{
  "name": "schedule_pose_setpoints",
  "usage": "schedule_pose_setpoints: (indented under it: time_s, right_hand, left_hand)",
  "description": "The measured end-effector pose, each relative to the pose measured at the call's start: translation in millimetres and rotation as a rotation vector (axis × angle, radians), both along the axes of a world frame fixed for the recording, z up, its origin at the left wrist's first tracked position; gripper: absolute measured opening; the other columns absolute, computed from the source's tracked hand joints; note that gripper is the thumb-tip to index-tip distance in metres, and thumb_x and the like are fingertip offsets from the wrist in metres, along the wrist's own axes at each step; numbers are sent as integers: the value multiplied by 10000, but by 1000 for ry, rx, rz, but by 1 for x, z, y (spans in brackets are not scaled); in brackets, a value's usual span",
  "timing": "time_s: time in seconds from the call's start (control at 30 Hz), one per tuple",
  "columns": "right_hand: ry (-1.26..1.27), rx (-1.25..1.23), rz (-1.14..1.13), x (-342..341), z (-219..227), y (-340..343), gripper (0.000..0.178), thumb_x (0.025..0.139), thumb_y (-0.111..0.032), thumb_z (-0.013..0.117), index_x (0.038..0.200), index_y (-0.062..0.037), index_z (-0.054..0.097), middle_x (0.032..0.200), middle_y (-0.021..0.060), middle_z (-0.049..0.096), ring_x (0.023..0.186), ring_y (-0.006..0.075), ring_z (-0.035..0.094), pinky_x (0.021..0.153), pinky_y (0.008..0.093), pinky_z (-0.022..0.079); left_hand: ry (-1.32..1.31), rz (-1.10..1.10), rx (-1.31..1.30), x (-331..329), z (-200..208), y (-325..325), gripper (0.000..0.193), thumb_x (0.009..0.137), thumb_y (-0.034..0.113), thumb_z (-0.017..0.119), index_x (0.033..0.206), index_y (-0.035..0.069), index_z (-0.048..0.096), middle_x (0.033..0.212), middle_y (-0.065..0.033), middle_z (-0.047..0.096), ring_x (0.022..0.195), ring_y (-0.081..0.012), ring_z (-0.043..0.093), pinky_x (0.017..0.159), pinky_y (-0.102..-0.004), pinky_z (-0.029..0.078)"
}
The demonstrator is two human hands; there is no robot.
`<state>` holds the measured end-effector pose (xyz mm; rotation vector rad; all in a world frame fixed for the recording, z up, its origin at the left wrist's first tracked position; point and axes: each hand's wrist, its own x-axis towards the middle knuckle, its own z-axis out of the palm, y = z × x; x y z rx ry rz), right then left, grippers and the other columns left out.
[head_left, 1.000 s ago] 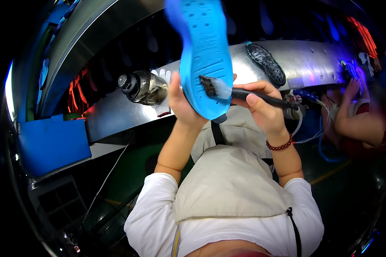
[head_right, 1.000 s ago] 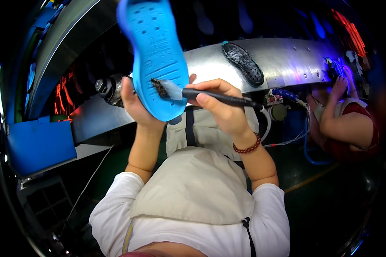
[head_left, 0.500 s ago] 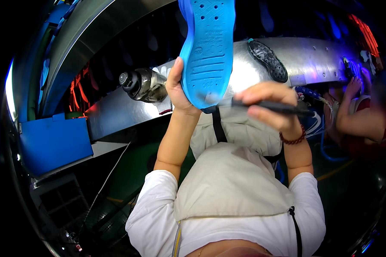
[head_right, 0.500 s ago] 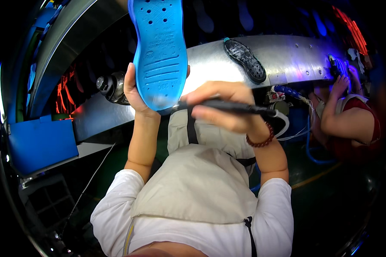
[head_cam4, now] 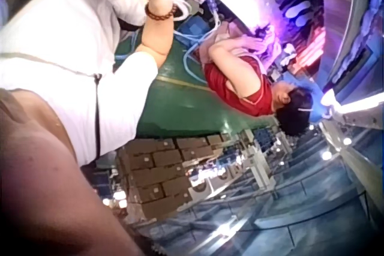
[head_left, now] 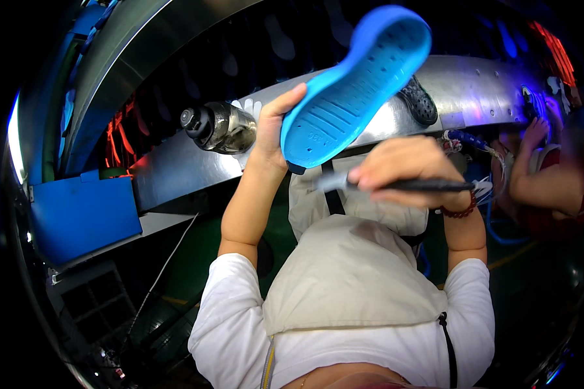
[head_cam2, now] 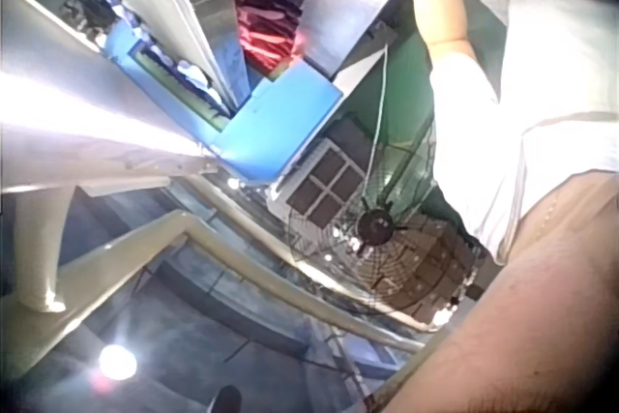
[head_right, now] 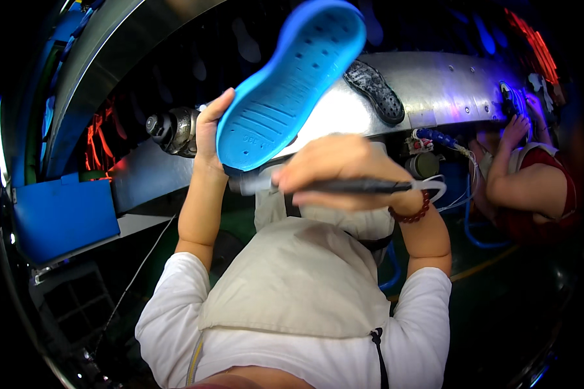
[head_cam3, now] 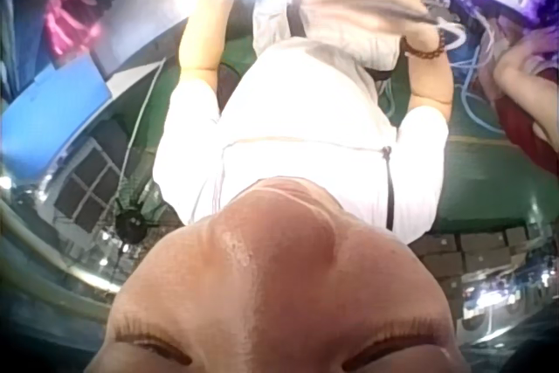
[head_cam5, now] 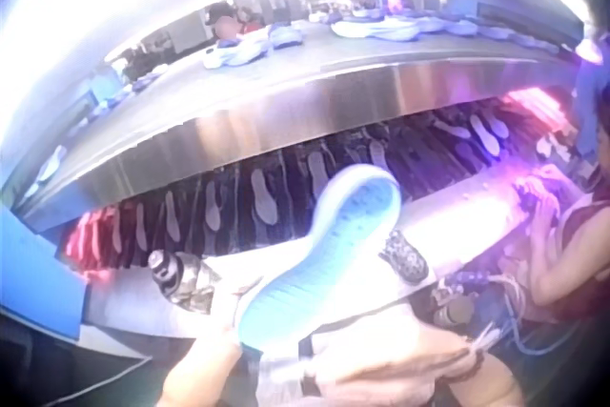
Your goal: The person applies a liquid substance to blue shoe insoles using a brush and then places them onto a moving conveyor belt.
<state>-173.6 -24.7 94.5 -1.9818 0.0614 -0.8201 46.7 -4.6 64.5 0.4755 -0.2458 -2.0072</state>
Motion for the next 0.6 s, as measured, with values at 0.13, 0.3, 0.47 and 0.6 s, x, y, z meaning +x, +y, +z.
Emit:
schedule_pose_setpoints:
  time_s: [0.13,0.3,0.47,0.6]
  right_hand:
    - [164,-43,5,-4,-7,-5,208,661,-46,681,861,-32,629,909,106,640,830,230,623,716,305,491]
    - [219,-39,158,-17,6,-11,166,741,-64,594,902,-37,621,947,97,634,858,217,620,717,279,494]
    - [448,-105,195,-21,4,-11,144,717,-82,609,859,-59,618,910,79,637,827,206,612,665,281,488]
    - [314,-22,232,-26,11,-25,156,699,-63,615,848,-21,607,883,100,633,802,236,607,673,296,482]
  left_hand:
    - [-372,-118,51,-7,12,1,468,815,268,516,1121,-84,471,1005,-209,570,865,-270,595,769,-352,489]
    - [-637,-201,131,-10,20,12,480,818,319,520,1115,-57,486,976,-187,571,801,-214,601,673,-306,507]
    - [-837,-328,79,-9,15,21,539,805,374,526,1133,-51,480,1010,-191,557,864,-208,579,704,-293,491]
    - [-830,-254,113,-5,18,30,570,804,382,527,1164,-55,459,1035,-192,551,863,-211,580,721,-288,479]
